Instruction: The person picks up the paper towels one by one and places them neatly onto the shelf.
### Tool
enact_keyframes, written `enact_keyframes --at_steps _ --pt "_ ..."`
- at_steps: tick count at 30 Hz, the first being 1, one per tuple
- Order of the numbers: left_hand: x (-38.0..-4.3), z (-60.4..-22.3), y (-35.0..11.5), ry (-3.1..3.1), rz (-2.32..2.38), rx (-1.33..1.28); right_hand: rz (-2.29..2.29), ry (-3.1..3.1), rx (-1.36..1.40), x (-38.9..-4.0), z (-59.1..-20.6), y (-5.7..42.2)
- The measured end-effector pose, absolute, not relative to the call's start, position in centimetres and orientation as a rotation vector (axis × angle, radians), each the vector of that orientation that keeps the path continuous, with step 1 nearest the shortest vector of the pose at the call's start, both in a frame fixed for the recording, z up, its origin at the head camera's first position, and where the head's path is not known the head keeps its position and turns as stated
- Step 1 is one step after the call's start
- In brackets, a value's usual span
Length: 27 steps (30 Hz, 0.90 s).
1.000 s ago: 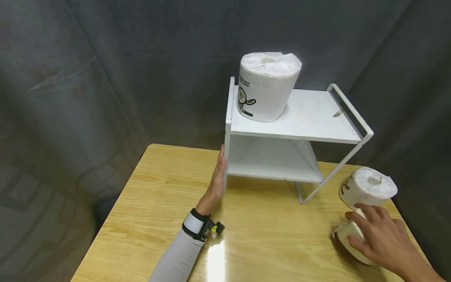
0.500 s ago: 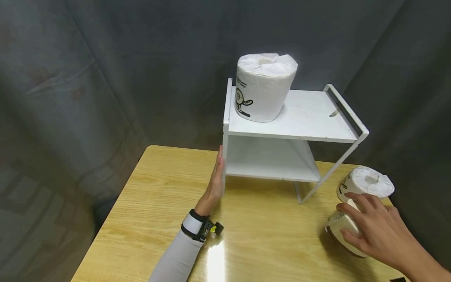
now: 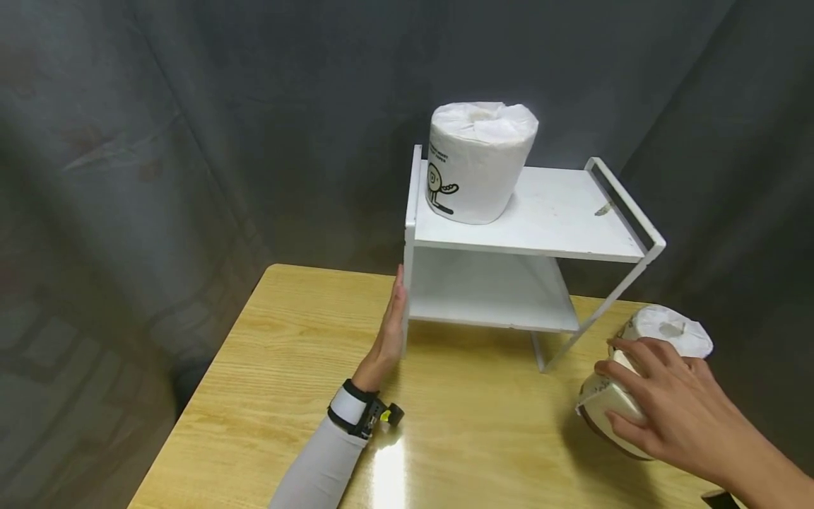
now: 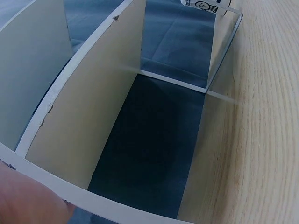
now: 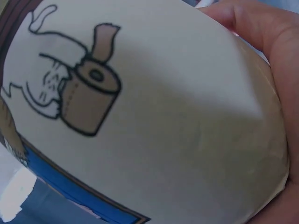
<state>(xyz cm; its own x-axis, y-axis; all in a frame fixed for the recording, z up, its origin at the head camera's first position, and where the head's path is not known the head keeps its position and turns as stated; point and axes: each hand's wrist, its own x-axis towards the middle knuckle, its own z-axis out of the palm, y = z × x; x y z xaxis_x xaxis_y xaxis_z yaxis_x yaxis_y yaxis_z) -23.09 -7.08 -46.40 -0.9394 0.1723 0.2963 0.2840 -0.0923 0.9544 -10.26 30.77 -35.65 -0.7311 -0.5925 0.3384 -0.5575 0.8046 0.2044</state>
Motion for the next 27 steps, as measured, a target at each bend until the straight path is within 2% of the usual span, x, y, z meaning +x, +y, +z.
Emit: enact_keyframes --at_steps 27 --pt "-23.3 -46.1 -7.2 -2.066 -2.191 -0.527 -0.035 -2.459 1.021 -13.1 -30.4 25.1"
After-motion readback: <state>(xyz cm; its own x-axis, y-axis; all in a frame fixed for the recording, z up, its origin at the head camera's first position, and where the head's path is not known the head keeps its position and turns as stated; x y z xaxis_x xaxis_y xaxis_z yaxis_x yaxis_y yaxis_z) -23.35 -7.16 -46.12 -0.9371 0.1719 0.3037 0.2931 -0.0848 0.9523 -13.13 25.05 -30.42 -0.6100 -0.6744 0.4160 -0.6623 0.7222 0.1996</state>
